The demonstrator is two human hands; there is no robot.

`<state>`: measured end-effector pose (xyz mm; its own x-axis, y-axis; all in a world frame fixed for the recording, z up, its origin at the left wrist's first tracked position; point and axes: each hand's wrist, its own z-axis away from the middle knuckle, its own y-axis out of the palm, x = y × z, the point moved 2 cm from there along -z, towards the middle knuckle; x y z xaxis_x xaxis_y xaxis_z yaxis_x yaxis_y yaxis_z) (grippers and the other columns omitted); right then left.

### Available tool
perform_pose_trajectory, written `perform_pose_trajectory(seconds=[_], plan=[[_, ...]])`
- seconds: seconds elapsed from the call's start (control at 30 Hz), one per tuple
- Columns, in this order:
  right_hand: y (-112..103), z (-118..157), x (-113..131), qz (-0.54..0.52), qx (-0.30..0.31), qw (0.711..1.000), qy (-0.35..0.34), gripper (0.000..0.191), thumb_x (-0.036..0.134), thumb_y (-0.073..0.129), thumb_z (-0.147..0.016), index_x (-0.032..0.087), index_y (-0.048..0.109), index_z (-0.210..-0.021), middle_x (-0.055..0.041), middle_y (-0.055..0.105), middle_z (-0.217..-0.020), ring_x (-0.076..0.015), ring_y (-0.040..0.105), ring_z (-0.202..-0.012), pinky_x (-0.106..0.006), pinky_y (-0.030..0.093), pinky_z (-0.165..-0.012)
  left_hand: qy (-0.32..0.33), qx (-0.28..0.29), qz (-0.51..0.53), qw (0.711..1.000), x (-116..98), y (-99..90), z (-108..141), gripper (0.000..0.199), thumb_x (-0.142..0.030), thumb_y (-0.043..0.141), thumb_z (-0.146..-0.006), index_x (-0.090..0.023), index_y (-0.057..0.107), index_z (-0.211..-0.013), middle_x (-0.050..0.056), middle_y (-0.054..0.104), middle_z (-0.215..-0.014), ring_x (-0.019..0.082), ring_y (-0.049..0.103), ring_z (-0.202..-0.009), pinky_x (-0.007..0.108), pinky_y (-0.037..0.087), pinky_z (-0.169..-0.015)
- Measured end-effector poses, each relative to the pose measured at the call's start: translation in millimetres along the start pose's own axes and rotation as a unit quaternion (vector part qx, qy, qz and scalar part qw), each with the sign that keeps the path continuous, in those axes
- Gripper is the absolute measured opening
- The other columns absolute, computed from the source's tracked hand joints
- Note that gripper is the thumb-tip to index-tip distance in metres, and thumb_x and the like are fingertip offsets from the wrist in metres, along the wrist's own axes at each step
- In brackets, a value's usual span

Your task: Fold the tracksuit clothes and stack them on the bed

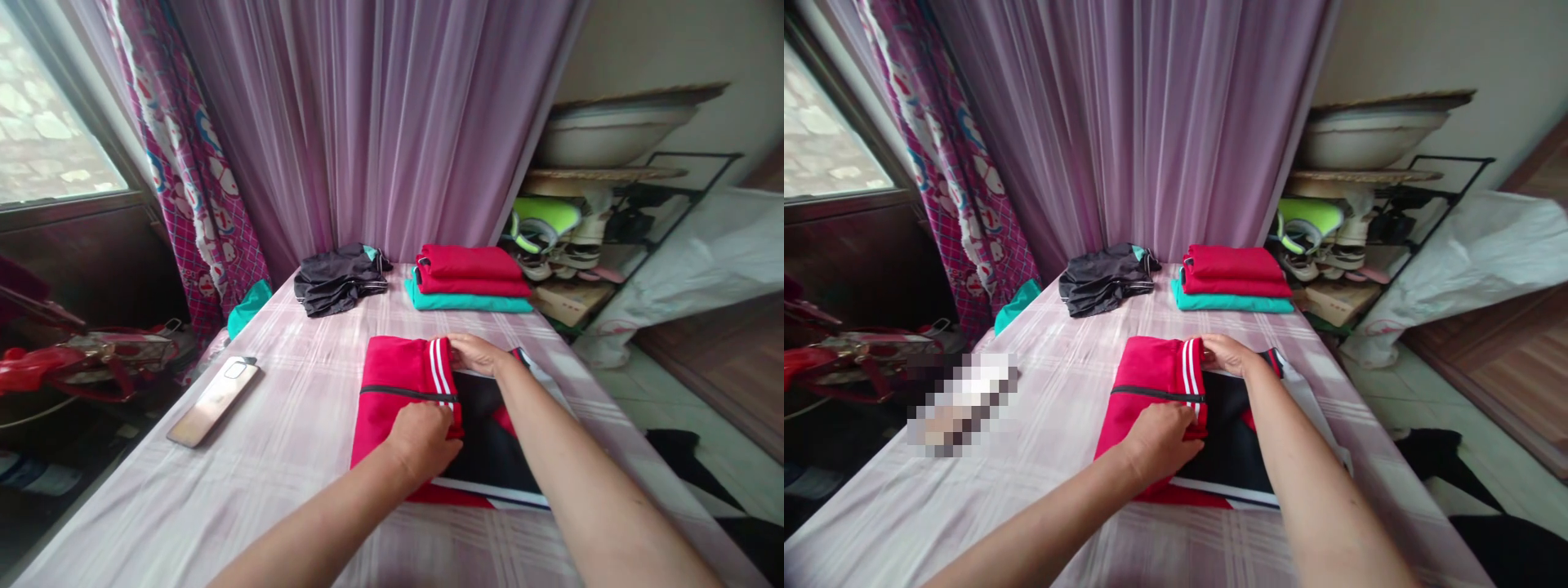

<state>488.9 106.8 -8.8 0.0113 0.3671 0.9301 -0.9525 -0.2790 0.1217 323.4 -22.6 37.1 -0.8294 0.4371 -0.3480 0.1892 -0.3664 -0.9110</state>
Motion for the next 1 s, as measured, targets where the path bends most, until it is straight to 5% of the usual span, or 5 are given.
perform_pose_trajectory(seconds=[0.17, 0.3, 0.47, 0.7, 1.0], plan=[[-3, 4, -2, -0.034, 0.000, 0.999, 0.009, 0.040, 0.060, 0.058, -0.085, 0.021, 0.060, -0.078, 0.0023, 0.064, -0.063, -0.0108, 0.060, -0.054, -0.019, 0.047, -0.049, 0.016, 0.006, -0.008, 1.000, -7, -0.6, -6, 0.027, -0.037, 0.057, -0.086, -0.019, 0.070, -0.101, 0.016, 0.073, -0.103, 0.032, 0.069, -0.094, 0.041, 0.053, -0.077], [-4, 1, -7, 0.135, -0.087, 0.986, -0.054, 0.034, 0.052, 0.065, -0.082, 0.020, 0.068, -0.093, 0.0001, 0.070, -0.074, -0.0127, 0.062, -0.061, -0.021, 0.048, -0.053, 0.031, 0.020, 0.004, 0.999, -4, 2.7, -4, 0.027, -0.041, 0.063, -0.083, -0.018, 0.072, -0.095, 0.018, 0.073, -0.097, 0.033, 0.070, -0.089, 0.041, 0.051, -0.071], [6, 2, -22, 0.379, -0.241, 0.882, -0.142, 0.022, 0.026, 0.071, -0.077, 0.022, 0.073, -0.099, -0.0066, 0.073, -0.103, -0.0223, 0.065, -0.102, -0.032, 0.049, -0.093, 0.081, -0.016, 0.081, 0.993, 28, -11.9, -3, 0.037, -0.055, 0.056, -0.088, -0.022, 0.072, -0.093, 0.007, 0.074, -0.087, 0.023, 0.069, -0.079, 0.032, 0.048, -0.066], [23, 29, -21, 0.562, -0.306, 0.750, -0.169, 0.033, 0.030, 0.051, -0.091, 0.023, 0.067, -0.120, -0.0127, 0.063, -0.129, -0.0297, 0.055, -0.120, -0.043, 0.040, -0.105, -0.147, -0.178, 0.057, 0.971, 133, -55.8, -41, 0.046, -0.039, 0.055, -0.092, -0.020, 0.055, -0.133, 0.014, 0.058, -0.139, 0.028, 0.056, -0.127, 0.035, 0.042, -0.103], [-79, 61, -20, 0.526, -0.468, 0.699, 0.126, 0.070, 0.064, 0.058, -0.082, 0.018, 0.054, -0.135, -0.0242, 0.060, -0.128, -0.0395, 0.056, -0.120, -0.060, 0.044, -0.093, -0.196, -0.089, 0.199, 0.956, 175, -37.7, -95, 0.068, -0.050, 0.068, -0.078, -0.013, 0.052, -0.134, 0.017, 0.069, -0.122, 0.026, 0.071, -0.098, 0.028, 0.053, -0.074]])
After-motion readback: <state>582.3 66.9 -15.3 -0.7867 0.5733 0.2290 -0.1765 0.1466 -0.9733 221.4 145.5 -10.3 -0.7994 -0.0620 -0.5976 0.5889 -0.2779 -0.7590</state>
